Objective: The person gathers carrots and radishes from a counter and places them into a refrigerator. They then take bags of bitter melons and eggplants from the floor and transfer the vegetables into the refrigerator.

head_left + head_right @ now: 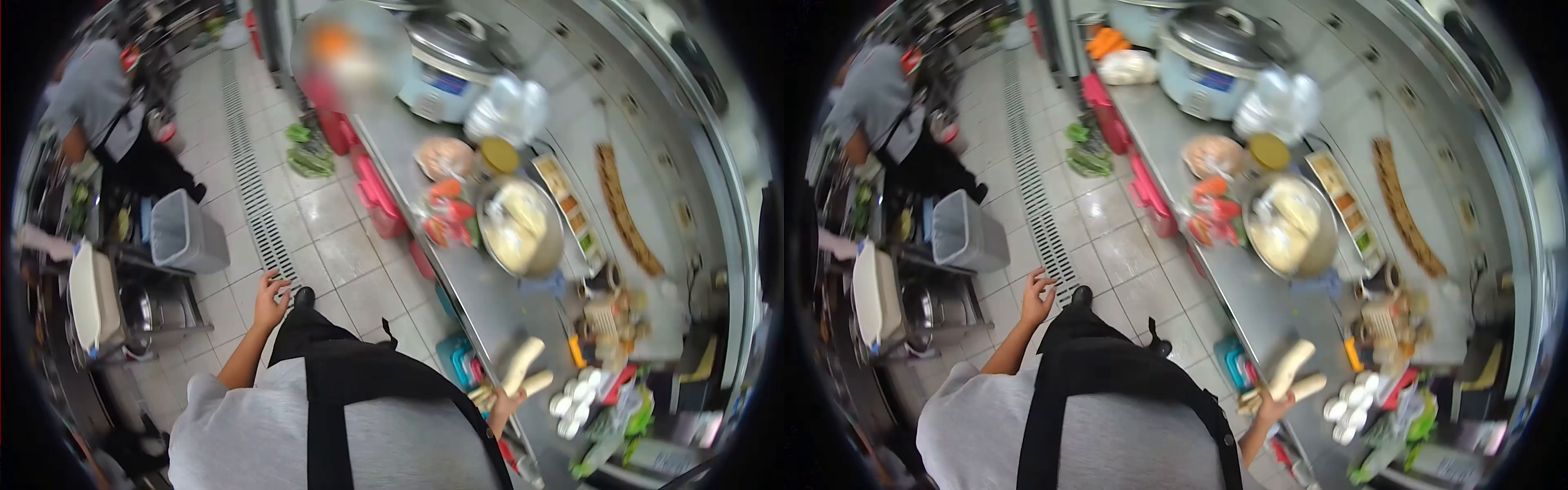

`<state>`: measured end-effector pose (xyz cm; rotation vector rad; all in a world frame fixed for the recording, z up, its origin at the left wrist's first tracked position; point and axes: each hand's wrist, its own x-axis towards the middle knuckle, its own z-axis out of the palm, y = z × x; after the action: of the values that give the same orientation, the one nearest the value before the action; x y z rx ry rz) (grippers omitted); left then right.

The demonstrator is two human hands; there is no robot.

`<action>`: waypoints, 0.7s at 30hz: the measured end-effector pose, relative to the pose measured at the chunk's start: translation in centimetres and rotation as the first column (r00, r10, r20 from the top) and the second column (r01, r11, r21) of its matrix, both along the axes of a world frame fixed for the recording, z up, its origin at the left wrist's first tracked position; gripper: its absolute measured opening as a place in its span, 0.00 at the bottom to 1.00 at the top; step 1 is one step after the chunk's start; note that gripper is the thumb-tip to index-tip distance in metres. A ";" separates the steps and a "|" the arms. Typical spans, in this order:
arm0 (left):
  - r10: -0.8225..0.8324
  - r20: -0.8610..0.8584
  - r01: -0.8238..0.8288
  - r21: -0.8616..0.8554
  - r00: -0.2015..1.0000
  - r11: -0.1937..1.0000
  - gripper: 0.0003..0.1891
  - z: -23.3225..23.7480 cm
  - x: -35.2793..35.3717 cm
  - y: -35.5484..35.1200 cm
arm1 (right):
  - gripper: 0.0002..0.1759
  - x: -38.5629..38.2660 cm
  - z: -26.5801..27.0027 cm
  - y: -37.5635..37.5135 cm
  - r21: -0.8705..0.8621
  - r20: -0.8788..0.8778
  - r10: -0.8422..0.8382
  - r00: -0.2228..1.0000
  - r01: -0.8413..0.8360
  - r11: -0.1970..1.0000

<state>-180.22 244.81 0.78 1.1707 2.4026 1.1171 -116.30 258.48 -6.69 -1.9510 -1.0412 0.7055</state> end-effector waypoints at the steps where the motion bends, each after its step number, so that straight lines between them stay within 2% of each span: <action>1: 0.049 -0.004 -0.049 0.012 0.999 0.999 0.10 -1.4 -1.9 -1.9 | 0.46 -5.5 5.6 0.0 0.018 -0.269 -0.104 0.957 0.113 0.993; 2: 0.204 0.051 -0.205 0.006 0.978 0.979 0.09 -2.8 -3.8 -3.6 | 0.44 -10.7 10.8 0.3 -0.020 -0.452 -0.172 0.876 0.182 0.983; 3: 0.346 0.106 -0.346 -0.013 0.932 0.938 0.08 -4.3 -5.7 -5.7 | 0.39 -12.1 11.4 0.4 0.004 -0.526 -0.187 0.830 0.222 0.975; 4: 0.373 0.104 -0.374 -0.007 0.922 0.927 0.08 -5.9 -7.6 -7.9 | 0.38 -10.9 10.1 0.5 -0.008 -0.758 -0.047 0.650 0.064 0.998; 5: 0.449 0.062 -0.450 0.001 0.892 0.893 0.08 -7.6 -9.6 -10.5 | 0.35 -10.2 8.8 1.0 -0.102 -0.946 -0.076 0.315 -0.068 0.992; 6: 0.516 0.016 -0.516 0.015 0.856 0.856 0.07 -9.2 -11.8 -12.8 | 0.34 -14.2 11.1 1.4 0.016 -0.957 0.013 0.290 0.007 1.000; 7: 0.532 -0.025 -0.532 0.010 0.847 0.847 0.07 -11.0 -13.9 -15.4 | 0.32 -19.9 15.6 1.6 0.126 -0.960 0.097 0.262 0.096 0.987; 9: 0.540 -0.085 -0.541 0.022 0.837 0.841 0.08 -12.0 -19.0 -18.2 | 0.31 -28.6 20.4 2.3 0.109 -0.989 0.071 0.130 0.311 0.944; 11: 0.586 0.033 -0.581 -0.100 0.810 0.808 0.09 -11.0 -23.8 -18.6 | 0.34 -32.2 20.1 4.3 0.277 -0.941 0.213 0.262 0.237 0.931; 13: 0.524 -0.011 -0.523 -0.078 0.852 0.849 0.09 -10.9 -30.5 -16.6 | 0.36 -38.5 23.2 5.6 0.323 -0.863 0.186 0.470 0.230 0.918; 14: 0.468 -0.047 -0.470 -0.064 0.882 0.880 0.09 -10.8 -33.8 -15.3 | 0.36 -41.3 24.7 6.2 0.354 -0.844 0.211 0.493 0.217 0.910; 15: 0.436 -0.111 -0.439 -0.008 0.893 0.898 0.10 -10.0 -37.0 -12.8 | 0.36 -43.8 26.0 6.9 0.358 -0.849 0.212 0.485 0.231 0.905; 16: 0.403 -0.177 -0.402 0.047 0.898 0.915 0.10 -9.3 -40.1 -9.4 | 0.37 -46.0 27.2 7.6 0.423 -0.833 0.330 0.445 0.124 0.898; 17: 0.378 -0.147 -0.371 0.074 0.914 0.926 0.10 -8.0 -43.2 -5.3 | 0.37 -48.5 28.2 8.1 0.489 -0.806 0.441 0.394 0.023 0.872; 18: 0.348 -0.118 -0.338 0.099 0.930 0.936 0.11 -6.7 -46.1 -0.8 | 0.37 -51.1 29.1 8.7 0.494 -0.810 0.440 0.388 0.046 0.868; 20: 0.265 0.030 -0.264 0.260 0.964 0.929 0.12 -4.5 -51.7 9.3 | 0.36 -56.8 30.1 10.4 0.572 -0.768 0.588 0.254 -0.142 0.808; 21: 0.192 -0.074 -0.163 0.293 0.979 0.942 0.13 -2.8 -54.2 14.4 | 0.36 -59.8 29.9 11.6 0.582 -0.766 0.592 0.250 -0.121 0.804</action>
<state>-234.41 259.25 -2.06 1.1326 2.5275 1.5405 -176.11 270.05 23.23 -0.5747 -0.7469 1.5020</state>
